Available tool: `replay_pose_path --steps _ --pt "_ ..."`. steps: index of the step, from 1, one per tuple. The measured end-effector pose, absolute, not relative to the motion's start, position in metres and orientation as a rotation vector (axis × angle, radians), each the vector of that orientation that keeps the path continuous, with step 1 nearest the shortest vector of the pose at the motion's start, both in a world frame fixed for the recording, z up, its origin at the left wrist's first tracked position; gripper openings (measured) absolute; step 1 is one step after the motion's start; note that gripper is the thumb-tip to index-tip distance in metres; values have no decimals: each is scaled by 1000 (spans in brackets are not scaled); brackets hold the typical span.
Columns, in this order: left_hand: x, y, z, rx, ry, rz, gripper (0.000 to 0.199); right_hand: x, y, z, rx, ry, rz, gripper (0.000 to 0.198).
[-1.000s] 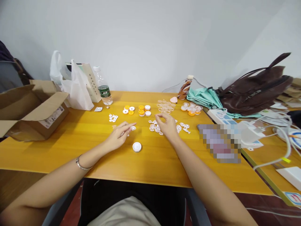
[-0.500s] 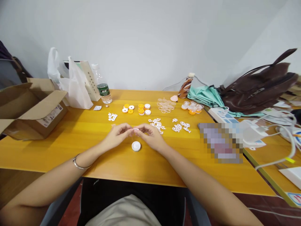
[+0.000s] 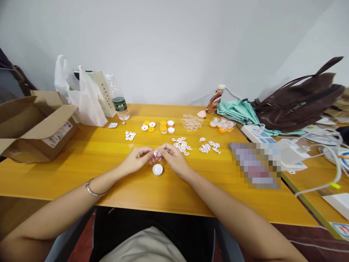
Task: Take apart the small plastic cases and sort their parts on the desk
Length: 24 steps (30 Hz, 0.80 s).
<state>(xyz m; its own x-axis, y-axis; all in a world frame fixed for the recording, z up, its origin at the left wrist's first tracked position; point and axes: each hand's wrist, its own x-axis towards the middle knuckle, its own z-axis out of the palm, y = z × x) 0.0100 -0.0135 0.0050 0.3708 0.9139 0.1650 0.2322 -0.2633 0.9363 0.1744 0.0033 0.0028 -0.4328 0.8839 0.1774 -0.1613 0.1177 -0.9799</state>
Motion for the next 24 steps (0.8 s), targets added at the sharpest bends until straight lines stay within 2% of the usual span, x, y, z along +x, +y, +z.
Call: replay_pose_path --steps 10,13,18,24 --pt "11 -15 11 1573 1008 963 28 174 3 5 -854 -1429 1521 23" --pt "9 -15 11 1546 982 959 28 176 1 7 -856 -1555 1404 20" --pt "8 -15 13 1582 985 982 26 178 -2 9 -842 -1794 1004 15" --pt "4 -13 16 1521 1055 1038 22 194 24 5 -990 -1699 913 23"
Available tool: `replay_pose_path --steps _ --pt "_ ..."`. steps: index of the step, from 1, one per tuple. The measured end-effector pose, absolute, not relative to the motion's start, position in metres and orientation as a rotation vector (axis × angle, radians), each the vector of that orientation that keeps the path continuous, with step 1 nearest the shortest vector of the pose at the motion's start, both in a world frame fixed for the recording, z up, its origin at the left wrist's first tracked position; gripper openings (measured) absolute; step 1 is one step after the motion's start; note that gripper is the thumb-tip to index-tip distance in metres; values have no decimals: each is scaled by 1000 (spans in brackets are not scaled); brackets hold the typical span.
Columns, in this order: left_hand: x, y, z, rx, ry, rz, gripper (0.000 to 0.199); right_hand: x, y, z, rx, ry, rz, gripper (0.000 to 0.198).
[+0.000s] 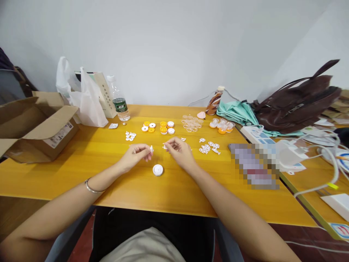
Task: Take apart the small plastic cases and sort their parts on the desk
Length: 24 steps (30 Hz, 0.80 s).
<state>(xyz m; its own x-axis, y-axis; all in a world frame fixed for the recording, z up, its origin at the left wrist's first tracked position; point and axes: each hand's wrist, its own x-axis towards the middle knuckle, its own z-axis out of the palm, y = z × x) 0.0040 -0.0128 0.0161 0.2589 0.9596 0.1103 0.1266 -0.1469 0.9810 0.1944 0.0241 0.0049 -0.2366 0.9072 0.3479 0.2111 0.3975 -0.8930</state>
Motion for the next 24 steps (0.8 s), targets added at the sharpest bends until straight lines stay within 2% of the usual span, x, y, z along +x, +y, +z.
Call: replay_pose_path --steps 8,13,24 --pt "4 -9 13 1510 1078 1024 22 239 74 -3 -1287 -1732 386 24" --pt "3 -10 12 1544 1048 1007 22 240 81 -18 -1331 -1899 342 24" --pt "4 -11 13 1531 1031 996 22 238 78 -15 -1322 -1821 321 22"
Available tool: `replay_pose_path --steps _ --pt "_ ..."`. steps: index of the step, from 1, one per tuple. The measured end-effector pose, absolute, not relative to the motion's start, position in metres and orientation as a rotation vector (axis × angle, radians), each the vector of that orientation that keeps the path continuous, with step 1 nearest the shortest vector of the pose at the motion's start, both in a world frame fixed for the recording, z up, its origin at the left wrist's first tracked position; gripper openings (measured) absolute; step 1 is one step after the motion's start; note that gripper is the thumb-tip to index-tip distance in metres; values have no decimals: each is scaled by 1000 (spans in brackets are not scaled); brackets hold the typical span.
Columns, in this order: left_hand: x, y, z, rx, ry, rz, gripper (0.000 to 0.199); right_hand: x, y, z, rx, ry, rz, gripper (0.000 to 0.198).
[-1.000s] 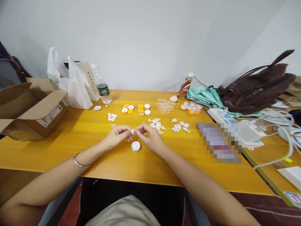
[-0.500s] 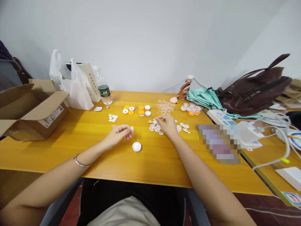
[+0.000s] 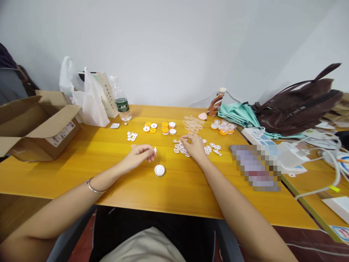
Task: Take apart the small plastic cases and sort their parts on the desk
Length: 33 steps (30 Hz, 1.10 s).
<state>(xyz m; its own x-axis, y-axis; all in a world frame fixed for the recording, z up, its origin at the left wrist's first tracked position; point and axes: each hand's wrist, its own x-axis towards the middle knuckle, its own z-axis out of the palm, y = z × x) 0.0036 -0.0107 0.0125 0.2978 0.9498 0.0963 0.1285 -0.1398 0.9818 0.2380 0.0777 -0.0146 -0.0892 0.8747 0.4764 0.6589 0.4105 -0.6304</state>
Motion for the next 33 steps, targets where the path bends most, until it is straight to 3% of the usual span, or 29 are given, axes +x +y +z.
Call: replay_pose_path --steps 5,12,16,19,22,27,33 --pt "4 -11 11 1317 925 952 21 220 56 0 -1118 -1743 466 18" --pt "8 -18 13 1053 759 849 23 183 4 16 -741 -1888 950 22" --pt "8 -21 14 1098 746 766 23 178 -1 15 -726 -1817 1104 14" --pt "7 -20 14 1169 773 752 27 184 11 15 -781 -1663 1209 19" --pt "5 -18 13 1220 810 805 31 206 34 19 -958 -1578 1051 25" --pt "4 -16 10 1327 847 805 30 273 72 31 -1549 -1661 432 20" --pt "4 -16 9 1443 875 778 30 322 86 31 -2084 -1842 280 12"
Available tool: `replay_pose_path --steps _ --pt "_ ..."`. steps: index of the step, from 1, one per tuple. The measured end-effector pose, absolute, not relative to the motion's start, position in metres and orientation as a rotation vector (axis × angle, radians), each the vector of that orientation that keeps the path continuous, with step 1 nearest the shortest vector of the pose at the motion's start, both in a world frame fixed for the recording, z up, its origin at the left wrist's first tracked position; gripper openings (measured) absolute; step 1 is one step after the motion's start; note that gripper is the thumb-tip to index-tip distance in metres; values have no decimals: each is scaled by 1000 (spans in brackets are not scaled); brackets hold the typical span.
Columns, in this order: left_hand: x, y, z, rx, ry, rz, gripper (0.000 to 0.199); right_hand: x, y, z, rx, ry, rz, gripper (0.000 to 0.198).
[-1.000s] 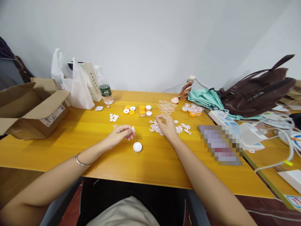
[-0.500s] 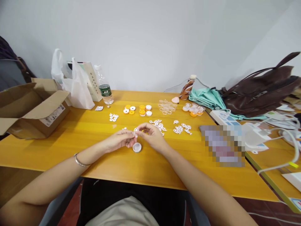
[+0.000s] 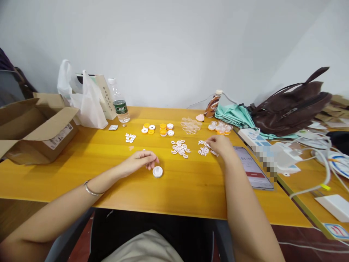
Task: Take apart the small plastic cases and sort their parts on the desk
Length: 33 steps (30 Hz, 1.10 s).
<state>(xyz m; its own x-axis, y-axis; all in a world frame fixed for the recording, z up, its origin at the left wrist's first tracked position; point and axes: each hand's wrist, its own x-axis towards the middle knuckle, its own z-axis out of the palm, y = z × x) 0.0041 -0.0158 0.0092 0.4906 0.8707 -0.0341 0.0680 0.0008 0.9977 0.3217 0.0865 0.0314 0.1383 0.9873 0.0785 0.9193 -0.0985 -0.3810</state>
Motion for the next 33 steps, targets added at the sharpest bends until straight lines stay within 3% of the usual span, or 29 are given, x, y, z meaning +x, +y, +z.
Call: replay_pose_path --steps 8,12,16,19,25,33 --pt "3 -15 9 1505 863 786 28 327 93 24 -2198 -1854 309 10" --pt "0 -18 13 1616 878 753 27 324 91 26 -2138 -1798 277 19" --pt "-3 -24 15 1961 961 664 39 294 73 32 -1757 -1832 309 27" --pt "-3 -27 12 2222 1024 578 45 255 48 32 -1377 -2088 631 34" --pt "0 -24 3 2339 1052 516 33 201 10 19 -866 -2512 899 41" --pt "3 -21 0 2367 1093 553 26 196 3 14 -825 -2572 805 20"
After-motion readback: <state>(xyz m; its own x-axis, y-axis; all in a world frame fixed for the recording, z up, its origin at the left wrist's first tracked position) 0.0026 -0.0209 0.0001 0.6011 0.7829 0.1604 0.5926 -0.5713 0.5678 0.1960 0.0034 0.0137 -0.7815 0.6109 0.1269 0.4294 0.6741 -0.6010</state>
